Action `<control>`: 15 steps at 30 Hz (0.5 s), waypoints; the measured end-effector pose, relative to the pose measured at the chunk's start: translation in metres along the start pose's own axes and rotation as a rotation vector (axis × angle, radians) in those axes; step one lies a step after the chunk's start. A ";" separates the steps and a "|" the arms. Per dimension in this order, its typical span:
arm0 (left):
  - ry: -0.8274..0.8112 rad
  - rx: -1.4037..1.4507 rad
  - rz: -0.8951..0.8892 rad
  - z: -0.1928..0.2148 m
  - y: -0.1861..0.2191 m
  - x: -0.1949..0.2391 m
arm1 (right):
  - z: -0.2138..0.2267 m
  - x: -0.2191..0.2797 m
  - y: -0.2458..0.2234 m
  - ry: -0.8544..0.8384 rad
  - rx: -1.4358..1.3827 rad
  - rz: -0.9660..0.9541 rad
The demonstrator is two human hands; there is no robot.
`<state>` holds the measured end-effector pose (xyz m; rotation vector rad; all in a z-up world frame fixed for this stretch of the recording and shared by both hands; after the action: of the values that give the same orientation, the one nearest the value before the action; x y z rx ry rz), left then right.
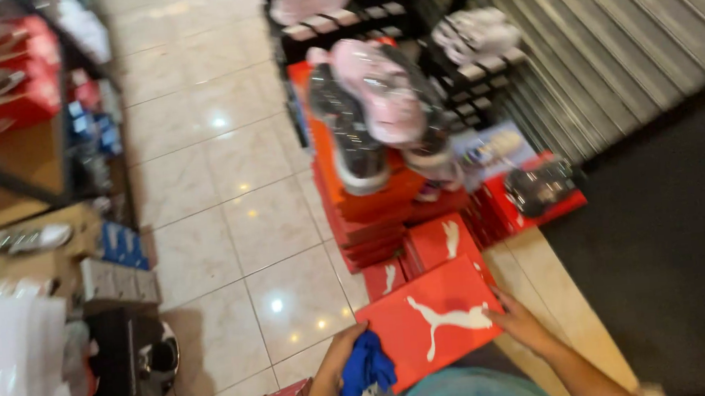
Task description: Cleaning, inspecting, and organizing shoe boxes using a cloth in a warehouse setting.
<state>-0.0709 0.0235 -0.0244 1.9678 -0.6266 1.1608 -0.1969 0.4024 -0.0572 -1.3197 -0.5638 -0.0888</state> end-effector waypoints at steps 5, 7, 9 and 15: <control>0.045 -0.291 0.035 -0.058 0.002 -0.030 | 0.036 0.032 0.013 0.218 -0.116 -0.159; 0.124 -0.350 0.081 -0.083 0.002 -0.040 | 0.042 0.031 0.013 0.246 -0.212 -0.227; 0.022 -0.379 -0.021 -0.120 -0.006 -0.054 | 0.057 0.022 0.020 0.278 -0.134 -0.101; 0.075 -0.593 -0.123 -0.168 -0.035 -0.149 | 0.140 -0.121 0.228 0.229 -0.315 -0.146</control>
<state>-0.2018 0.1840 -0.1171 1.4297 -0.7031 0.8441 -0.2642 0.5627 -0.2935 -1.5468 -0.4611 -0.4590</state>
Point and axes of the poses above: each hand's wrist, its own x-axis away from the middle knuckle, its own z-axis out of the back of the hand, y = z × x, the point moved 7 cm from there along -x, towards the middle knuckle, and after that the axes turned 4 degrees about z, right-handed, at the moved point
